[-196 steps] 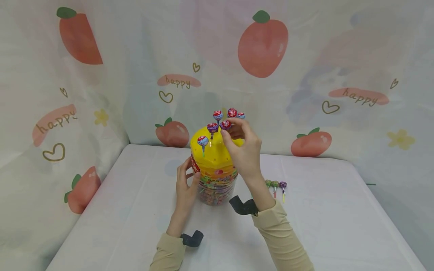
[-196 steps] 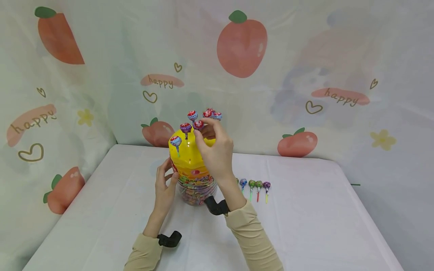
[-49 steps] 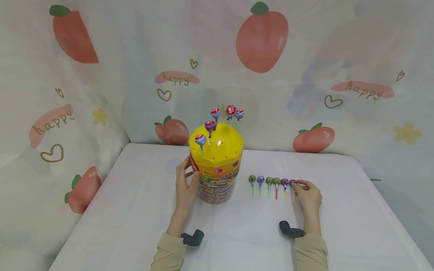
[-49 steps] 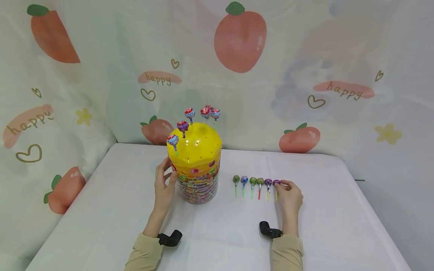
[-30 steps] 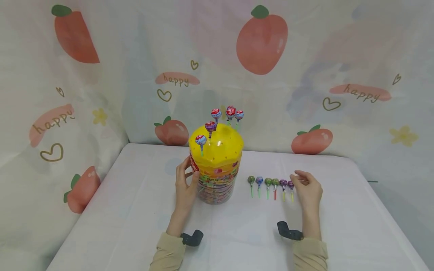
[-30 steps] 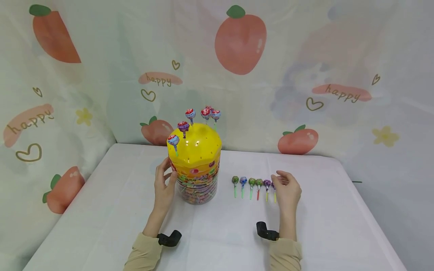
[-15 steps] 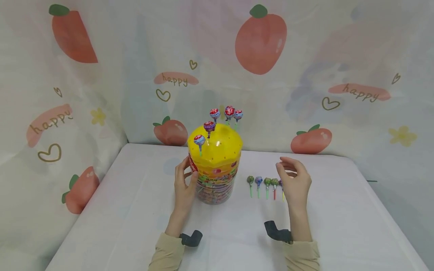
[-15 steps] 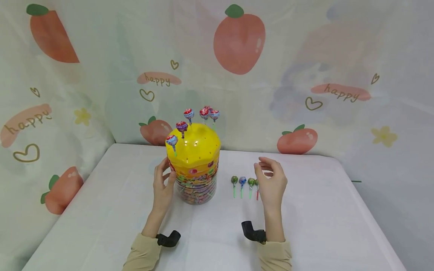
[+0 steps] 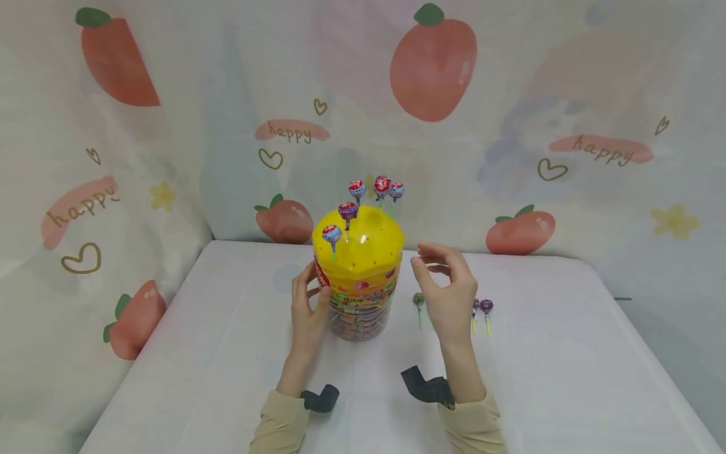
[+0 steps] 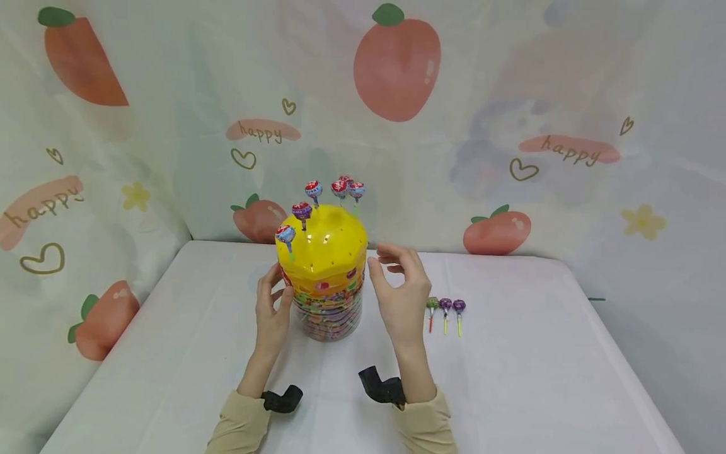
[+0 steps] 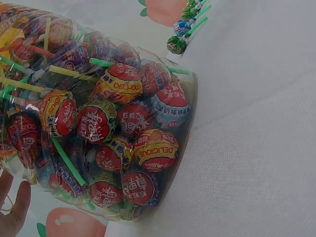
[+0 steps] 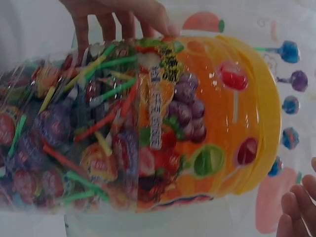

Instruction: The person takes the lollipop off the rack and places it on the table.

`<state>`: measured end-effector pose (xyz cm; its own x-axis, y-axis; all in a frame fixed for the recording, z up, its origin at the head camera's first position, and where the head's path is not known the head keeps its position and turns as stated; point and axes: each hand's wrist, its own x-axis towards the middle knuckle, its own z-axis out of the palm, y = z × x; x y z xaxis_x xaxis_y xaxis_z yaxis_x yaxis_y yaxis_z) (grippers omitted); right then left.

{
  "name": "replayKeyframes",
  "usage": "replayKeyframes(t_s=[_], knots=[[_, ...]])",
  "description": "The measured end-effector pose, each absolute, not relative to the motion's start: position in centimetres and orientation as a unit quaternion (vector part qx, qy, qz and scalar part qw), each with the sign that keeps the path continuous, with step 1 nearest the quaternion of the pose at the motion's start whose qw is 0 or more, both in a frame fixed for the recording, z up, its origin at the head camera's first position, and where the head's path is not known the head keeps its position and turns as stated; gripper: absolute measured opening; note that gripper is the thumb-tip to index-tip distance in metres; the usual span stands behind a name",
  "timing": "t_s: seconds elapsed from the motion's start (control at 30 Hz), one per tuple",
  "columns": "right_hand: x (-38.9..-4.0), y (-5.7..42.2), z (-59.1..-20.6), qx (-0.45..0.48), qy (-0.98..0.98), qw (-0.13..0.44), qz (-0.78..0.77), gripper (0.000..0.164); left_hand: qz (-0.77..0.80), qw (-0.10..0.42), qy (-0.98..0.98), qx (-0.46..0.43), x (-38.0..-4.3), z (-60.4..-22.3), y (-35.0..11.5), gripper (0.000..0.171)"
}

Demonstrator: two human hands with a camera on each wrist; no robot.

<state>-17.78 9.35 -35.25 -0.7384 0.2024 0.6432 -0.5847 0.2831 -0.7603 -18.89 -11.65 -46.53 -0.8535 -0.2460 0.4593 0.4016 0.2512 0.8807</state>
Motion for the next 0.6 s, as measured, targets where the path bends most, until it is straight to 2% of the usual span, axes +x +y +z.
replayKeyframes(t_s=[0.3, 0.6], knots=[[-17.3, 5.6, -33.4, 0.193, -0.727, 0.320, 0.576, 0.025, -0.617, 0.262, -0.740, -0.055, -19.1, -46.8, -11.7, 0.057], [-17.1, 2.5, -32.5, 0.220, -0.730, 0.301, 0.573, 0.027, -0.591, 0.292, -0.749, -0.060, -19.1, -46.9, -11.7, 0.053]])
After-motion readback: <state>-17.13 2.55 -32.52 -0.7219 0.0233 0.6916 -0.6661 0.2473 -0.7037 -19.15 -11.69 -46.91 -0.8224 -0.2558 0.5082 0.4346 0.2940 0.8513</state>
